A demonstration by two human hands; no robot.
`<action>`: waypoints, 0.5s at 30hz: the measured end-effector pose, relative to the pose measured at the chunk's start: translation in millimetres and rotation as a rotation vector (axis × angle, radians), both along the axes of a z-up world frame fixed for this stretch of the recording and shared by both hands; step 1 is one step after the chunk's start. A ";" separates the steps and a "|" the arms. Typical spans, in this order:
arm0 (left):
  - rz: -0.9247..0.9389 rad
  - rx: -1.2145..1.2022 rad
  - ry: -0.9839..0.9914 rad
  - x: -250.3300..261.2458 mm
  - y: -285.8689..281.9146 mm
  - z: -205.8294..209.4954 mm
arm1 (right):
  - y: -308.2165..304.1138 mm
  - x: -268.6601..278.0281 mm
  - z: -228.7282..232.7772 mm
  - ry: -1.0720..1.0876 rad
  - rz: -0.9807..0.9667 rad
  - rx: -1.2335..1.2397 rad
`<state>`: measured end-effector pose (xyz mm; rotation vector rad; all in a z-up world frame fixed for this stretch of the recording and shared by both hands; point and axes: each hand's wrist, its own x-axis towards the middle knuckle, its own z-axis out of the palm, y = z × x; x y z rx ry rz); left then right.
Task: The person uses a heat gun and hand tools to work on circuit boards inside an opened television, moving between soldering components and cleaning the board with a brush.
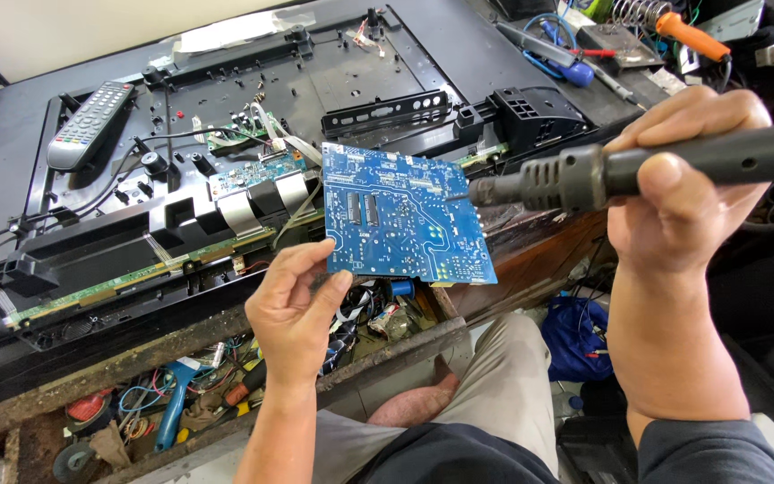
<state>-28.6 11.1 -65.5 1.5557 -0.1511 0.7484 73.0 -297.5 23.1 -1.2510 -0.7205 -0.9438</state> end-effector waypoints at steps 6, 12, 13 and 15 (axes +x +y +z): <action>-0.022 -0.073 0.027 -3.9 3.7 -25.1 | 13.0 -24.4 -6.5 0.033 0.050 -0.254; -0.039 -0.069 0.036 -5.0 5.3 -35.5 | 33.1 -25.2 -13.9 0.097 0.212 -0.362; -0.037 -0.071 0.035 -4.9 5.7 -36.5 | 35.3 -25.3 -13.5 0.096 0.214 -0.364; -0.033 -0.090 0.061 -5.1 5.5 -38.9 | 38.6 -26.4 -13.1 0.133 0.214 -0.389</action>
